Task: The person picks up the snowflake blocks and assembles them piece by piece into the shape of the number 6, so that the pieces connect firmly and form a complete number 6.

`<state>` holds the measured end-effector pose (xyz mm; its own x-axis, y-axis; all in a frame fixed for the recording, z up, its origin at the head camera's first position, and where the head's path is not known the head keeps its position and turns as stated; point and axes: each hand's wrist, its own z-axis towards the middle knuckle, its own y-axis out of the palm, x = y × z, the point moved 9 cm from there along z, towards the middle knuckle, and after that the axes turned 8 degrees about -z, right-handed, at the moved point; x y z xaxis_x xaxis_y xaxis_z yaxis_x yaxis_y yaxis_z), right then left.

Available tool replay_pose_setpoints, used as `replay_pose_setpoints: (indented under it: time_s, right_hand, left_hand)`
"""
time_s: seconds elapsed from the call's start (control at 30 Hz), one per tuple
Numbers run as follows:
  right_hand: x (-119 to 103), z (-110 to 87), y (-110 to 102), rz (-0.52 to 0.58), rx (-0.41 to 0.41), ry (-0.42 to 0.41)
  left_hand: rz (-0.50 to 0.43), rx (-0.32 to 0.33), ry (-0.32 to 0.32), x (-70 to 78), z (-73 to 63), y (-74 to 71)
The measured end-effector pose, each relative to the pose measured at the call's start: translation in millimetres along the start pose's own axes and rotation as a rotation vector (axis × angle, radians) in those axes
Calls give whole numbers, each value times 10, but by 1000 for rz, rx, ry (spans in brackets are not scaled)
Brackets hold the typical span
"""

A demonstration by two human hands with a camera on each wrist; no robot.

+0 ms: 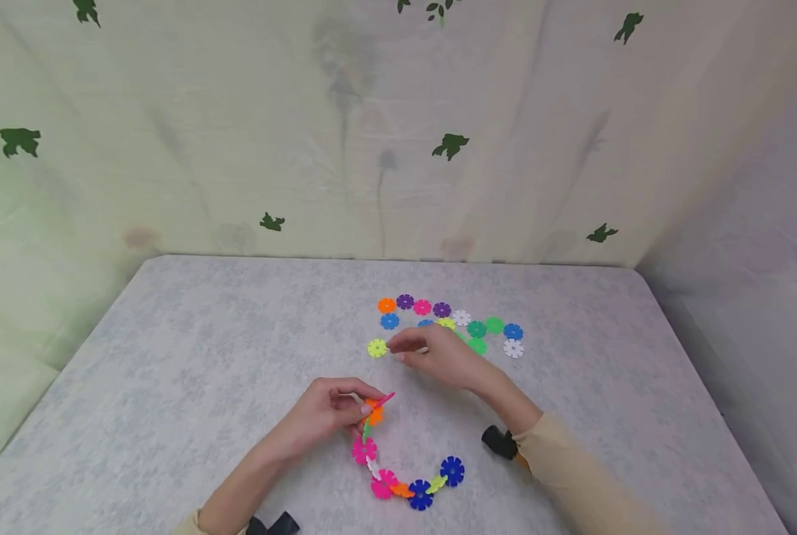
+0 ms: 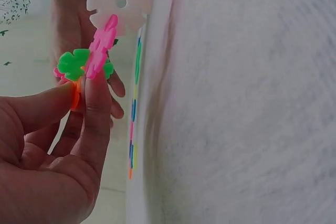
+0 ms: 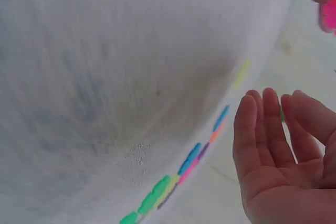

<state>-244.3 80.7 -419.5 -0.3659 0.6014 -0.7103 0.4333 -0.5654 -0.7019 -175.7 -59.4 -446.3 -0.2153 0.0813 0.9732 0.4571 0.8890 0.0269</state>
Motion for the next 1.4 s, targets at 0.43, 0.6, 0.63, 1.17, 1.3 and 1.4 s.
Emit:
replay_pose_setpoints:
  time_s: [0.43,0.6,0.63,1.17,1.3,1.4]
  right_hand:
    - [100,563,157,-166,-90,-35]
    - [67,575,167,-173,-74,-8]
    - [59,568,165,-164,-64,-1]
    - [-39,-35,-24,-61,153,81]
    - [-76,-253,-27,10,196,106]
    - [-61,-391,-10,46,208,136]
  left_hand:
    - [-69,-15,-35,-58,10,-53]
    - [-78,-12,-48,-63,1,-62]
    - [-76,-11,-51,-64,-2,-64]
    - [21,8,0,-22,6,-53]
    - [21,18,18,2,1,-57]
    - [12,28,16,8,-3,-58]
